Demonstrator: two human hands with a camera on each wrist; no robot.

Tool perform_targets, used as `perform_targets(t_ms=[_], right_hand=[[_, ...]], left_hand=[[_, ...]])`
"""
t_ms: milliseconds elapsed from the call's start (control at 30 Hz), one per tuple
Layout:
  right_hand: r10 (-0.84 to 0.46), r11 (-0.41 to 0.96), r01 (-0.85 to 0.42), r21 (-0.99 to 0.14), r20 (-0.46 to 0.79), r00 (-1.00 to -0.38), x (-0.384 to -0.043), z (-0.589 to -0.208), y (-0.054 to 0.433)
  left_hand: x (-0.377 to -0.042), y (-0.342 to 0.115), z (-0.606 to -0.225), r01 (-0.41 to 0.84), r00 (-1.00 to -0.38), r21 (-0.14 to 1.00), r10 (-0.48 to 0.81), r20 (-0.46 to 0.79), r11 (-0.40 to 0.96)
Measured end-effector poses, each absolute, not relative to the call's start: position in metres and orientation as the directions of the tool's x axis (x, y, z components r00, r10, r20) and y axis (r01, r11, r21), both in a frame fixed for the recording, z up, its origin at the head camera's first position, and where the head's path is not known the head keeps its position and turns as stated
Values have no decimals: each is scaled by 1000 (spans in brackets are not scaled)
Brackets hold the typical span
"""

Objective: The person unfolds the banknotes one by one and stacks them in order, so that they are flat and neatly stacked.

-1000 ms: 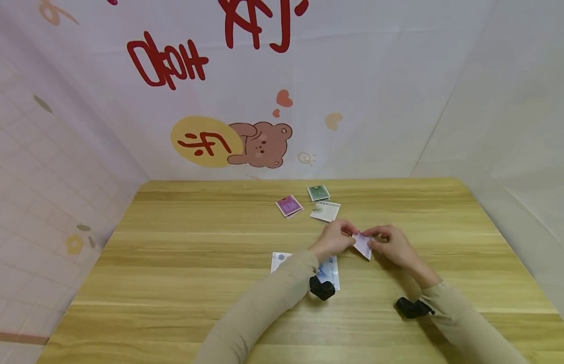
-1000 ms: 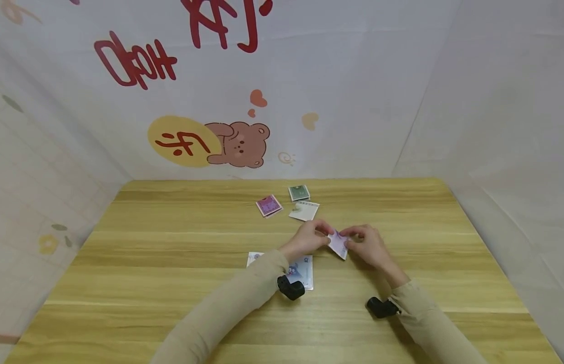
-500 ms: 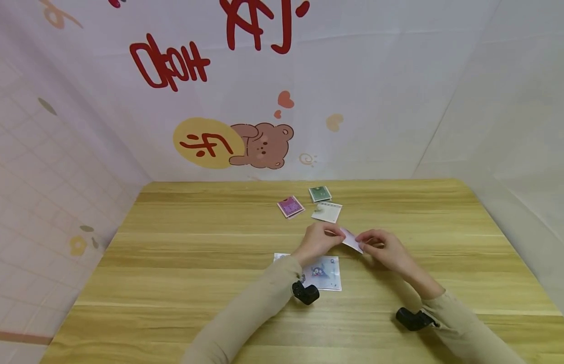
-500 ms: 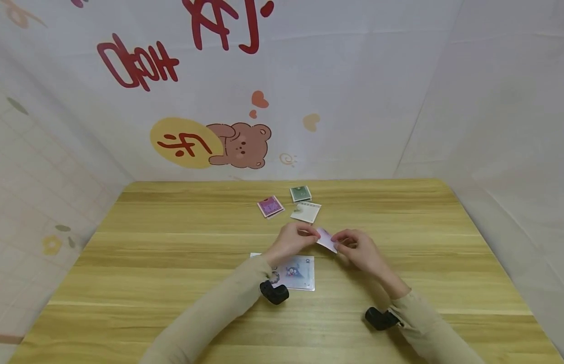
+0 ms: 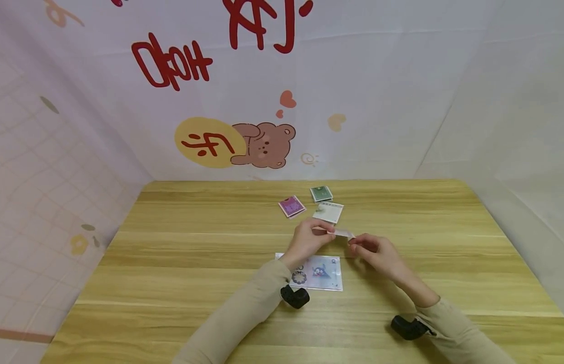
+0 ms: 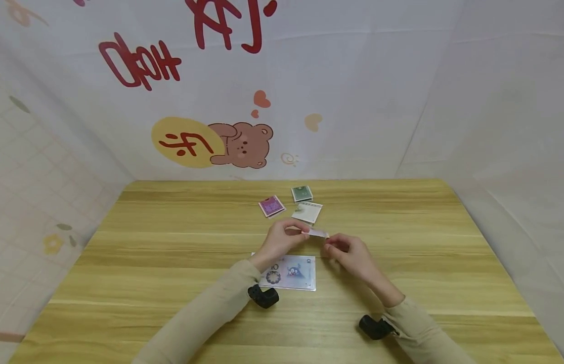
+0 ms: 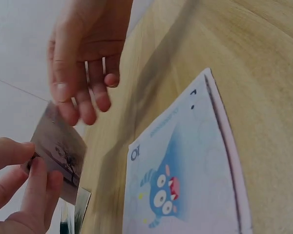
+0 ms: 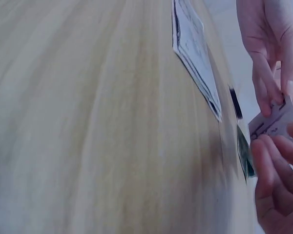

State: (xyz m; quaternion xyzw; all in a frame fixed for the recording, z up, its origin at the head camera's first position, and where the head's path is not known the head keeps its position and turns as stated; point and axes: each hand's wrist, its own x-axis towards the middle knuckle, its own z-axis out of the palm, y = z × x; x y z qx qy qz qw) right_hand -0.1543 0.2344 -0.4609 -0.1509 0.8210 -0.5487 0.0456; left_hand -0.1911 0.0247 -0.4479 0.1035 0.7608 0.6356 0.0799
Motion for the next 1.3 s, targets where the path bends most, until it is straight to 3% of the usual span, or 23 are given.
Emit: perform_targets(t_ms=[367,800,1300], right_hand=[[-202,258,-251,-933,202,-958,-152,-458,221],[-121,247,-297,-922,275,-954,-151,-463,210],[-113,230,-238,-944,218,-970,-150,-462,202]], left_hand=[[-184,26,-449,161,-921,969,381,80,186],[-177,33,-444,36,-929,992,370,-12,122],[-179,28,-448,45,-936,997,352,22,58]])
